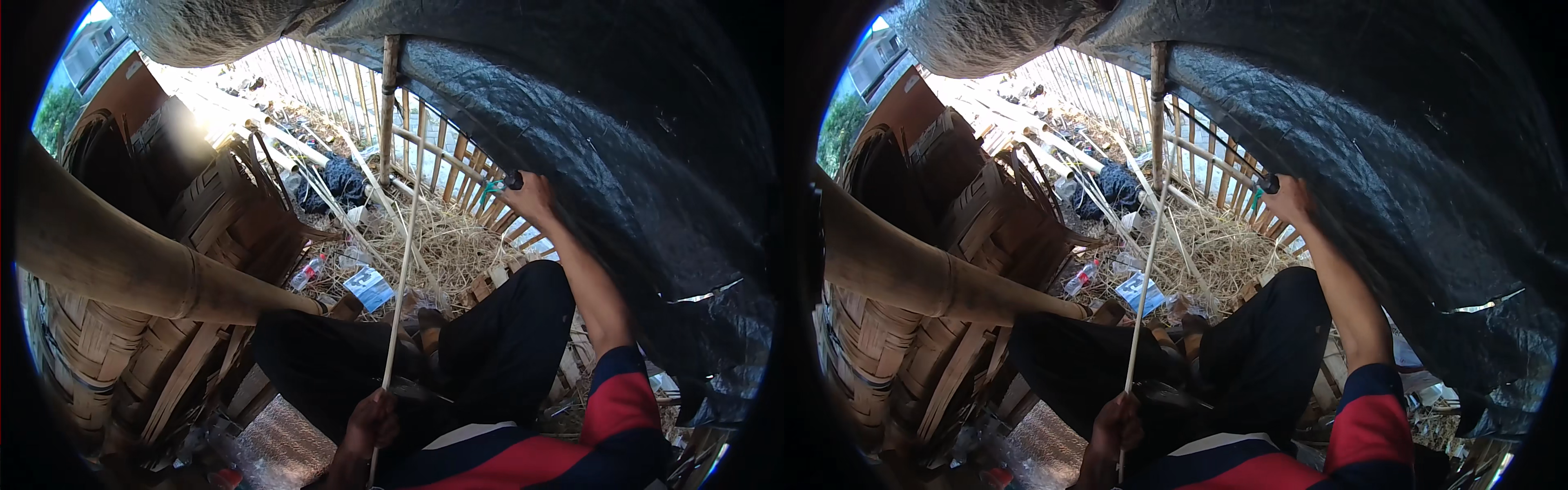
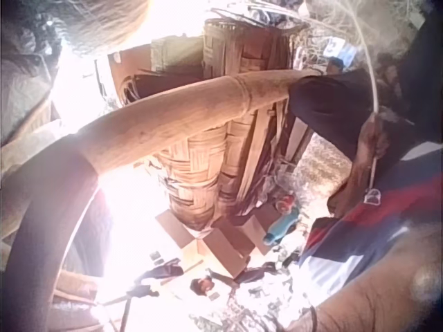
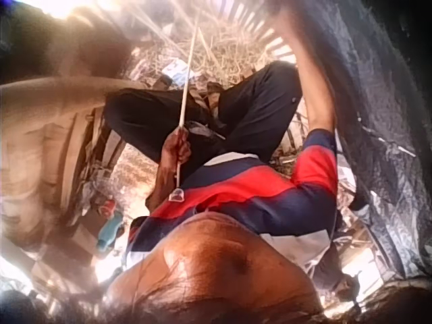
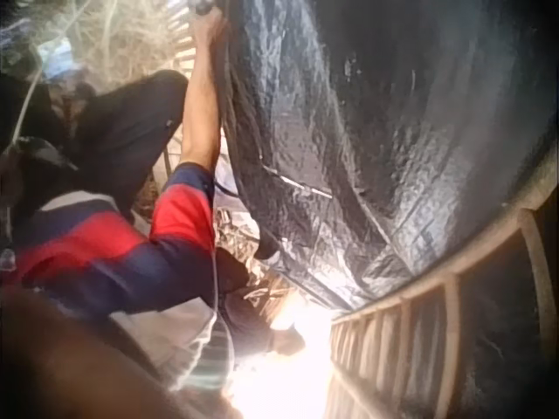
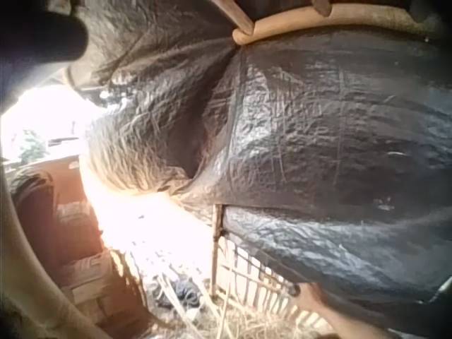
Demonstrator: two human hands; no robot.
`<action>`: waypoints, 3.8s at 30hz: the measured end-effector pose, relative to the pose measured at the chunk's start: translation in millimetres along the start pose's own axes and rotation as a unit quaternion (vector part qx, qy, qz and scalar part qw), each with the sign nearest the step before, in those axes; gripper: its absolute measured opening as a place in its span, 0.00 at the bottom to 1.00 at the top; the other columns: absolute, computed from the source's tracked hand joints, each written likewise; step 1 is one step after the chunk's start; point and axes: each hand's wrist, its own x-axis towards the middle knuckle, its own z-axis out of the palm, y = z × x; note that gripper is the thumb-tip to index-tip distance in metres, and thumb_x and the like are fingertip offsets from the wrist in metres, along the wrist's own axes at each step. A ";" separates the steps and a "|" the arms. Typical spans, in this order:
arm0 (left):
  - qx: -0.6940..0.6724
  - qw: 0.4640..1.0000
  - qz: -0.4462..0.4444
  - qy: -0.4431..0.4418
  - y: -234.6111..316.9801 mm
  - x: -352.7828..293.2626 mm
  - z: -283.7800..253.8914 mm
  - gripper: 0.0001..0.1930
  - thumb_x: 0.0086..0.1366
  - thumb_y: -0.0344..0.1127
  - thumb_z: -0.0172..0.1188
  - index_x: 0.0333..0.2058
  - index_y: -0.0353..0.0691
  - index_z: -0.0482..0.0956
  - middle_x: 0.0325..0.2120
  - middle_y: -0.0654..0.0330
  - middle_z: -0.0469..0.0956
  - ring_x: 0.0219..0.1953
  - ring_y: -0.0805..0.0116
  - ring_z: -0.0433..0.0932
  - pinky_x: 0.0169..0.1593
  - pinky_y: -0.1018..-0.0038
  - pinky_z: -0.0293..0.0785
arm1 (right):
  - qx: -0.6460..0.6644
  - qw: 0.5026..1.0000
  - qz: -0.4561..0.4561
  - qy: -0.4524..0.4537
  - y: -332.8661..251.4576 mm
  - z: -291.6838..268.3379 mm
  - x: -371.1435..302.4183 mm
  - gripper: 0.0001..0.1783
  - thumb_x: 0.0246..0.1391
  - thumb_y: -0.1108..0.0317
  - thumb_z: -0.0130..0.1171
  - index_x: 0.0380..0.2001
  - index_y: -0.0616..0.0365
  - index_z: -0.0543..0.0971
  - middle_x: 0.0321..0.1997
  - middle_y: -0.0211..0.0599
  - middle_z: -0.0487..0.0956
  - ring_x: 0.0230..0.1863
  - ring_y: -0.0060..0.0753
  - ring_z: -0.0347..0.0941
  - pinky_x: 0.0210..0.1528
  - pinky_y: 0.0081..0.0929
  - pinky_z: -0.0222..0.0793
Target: The person shapes thin strips of bamboo by hand using a knife, shaving and scraping along the length of each strip.
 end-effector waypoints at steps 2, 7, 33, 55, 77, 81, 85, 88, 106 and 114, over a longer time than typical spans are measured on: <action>0.012 1.000 -0.011 -0.011 -0.6 4.0 2.3 0.17 0.64 0.52 0.51 0.31 0.44 0.63 0.11 0.70 0.54 0.10 0.81 0.52 0.12 0.83 0.47 | 0.044 0.998 0.036 -0.039 4.5 4.1 -0.1 0.15 0.38 0.57 0.61 0.26 0.57 0.78 0.24 0.47 0.77 0.30 0.50 0.75 0.33 0.40 0.67; 0.084 0.994 0.033 0.066 4.1 24.2 23.0 0.15 0.66 0.51 0.48 0.30 0.47 0.63 0.12 0.72 0.54 0.10 0.83 0.51 0.12 0.83 0.47 | 0.206 0.969 0.119 -0.062 17.1 11.3 -13.1 0.17 0.39 0.59 0.64 0.23 0.62 0.73 0.18 0.33 0.72 0.19 0.33 0.69 0.26 0.34 0.64; 0.202 0.975 0.071 0.056 21.2 37.3 36.7 0.15 0.71 0.47 0.39 0.28 0.47 0.62 0.14 0.73 0.56 0.12 0.85 0.52 0.14 0.84 0.49 | 0.552 0.748 0.121 -0.348 -75.0 -44.9 -38.0 0.21 0.52 0.49 0.60 0.30 0.55 0.68 0.13 0.21 0.61 0.10 0.13 0.56 0.12 0.17 0.54; 0.228 0.968 0.095 0.050 31.2 39.4 45.6 0.15 0.72 0.46 0.37 0.27 0.46 0.62 0.13 0.73 0.56 0.10 0.84 0.52 0.13 0.83 0.47 | 0.561 0.709 0.122 -0.409 -56.4 -49.5 -40.4 0.22 0.53 0.48 0.59 0.35 0.53 0.66 0.13 0.20 0.60 0.09 0.11 0.53 0.12 0.13 0.50; 0.085 0.994 0.058 0.021 28.4 32.0 32.8 0.16 0.67 0.52 0.45 0.26 0.49 0.59 0.11 0.73 0.52 0.09 0.84 0.49 0.11 0.84 0.45 | -0.021 0.917 -0.362 -0.164 -93.4 -43.1 -51.8 0.17 0.34 0.61 0.63 0.32 0.52 0.78 0.19 0.38 0.77 0.21 0.42 0.76 0.26 0.40 0.69; 0.049 0.997 0.048 -0.021 21.3 19.5 29.3 0.15 0.66 0.51 0.47 0.29 0.47 0.60 0.11 0.72 0.51 0.09 0.84 0.48 0.09 0.85 0.46 | 0.042 0.959 -0.249 -0.126 -68.2 -30.8 -34.9 0.13 0.36 0.60 0.62 0.28 0.53 0.78 0.20 0.43 0.77 0.24 0.47 0.76 0.30 0.42 0.70; 0.031 0.998 0.037 -0.039 14.8 15.0 24.0 0.15 0.66 0.50 0.49 0.30 0.47 0.61 0.13 0.72 0.52 0.09 0.84 0.49 0.09 0.85 0.46 | 0.036 0.982 -0.157 -0.097 -50.0 -26.8 -31.8 0.13 0.37 0.59 0.61 0.29 0.52 0.80 0.23 0.47 0.78 0.30 0.49 0.77 0.35 0.41 0.71; 0.040 0.998 0.045 -0.013 11.8 13.4 25.4 0.14 0.66 0.49 0.49 0.30 0.48 0.61 0.14 0.72 0.52 0.10 0.84 0.50 0.10 0.85 0.47 | 0.027 0.990 -0.102 -0.092 -40.9 -21.7 -24.2 0.12 0.39 0.60 0.60 0.29 0.53 0.80 0.22 0.46 0.78 0.29 0.50 0.77 0.34 0.43 0.71; -0.104 0.993 -0.004 -0.053 35.7 71.2 43.6 0.15 0.72 0.47 0.35 0.28 0.47 0.59 0.10 0.72 0.47 0.09 0.84 0.44 0.09 0.85 0.40 | 0.095 0.885 -0.383 -0.245 -87.3 -35.1 -53.6 0.10 0.32 0.62 0.63 0.18 0.54 0.75 0.11 0.40 0.72 0.17 0.44 0.73 0.24 0.39 0.67; -0.268 0.945 -0.033 -0.182 37.7 69.6 33.6 0.15 0.73 0.44 0.32 0.30 0.43 0.58 0.09 0.71 0.44 0.09 0.84 0.40 0.09 0.86 0.37 | 0.054 0.928 -0.326 -0.171 -77.9 -27.6 -41.6 0.08 0.31 0.62 0.62 0.16 0.51 0.74 0.11 0.38 0.71 0.17 0.44 0.72 0.23 0.39 0.67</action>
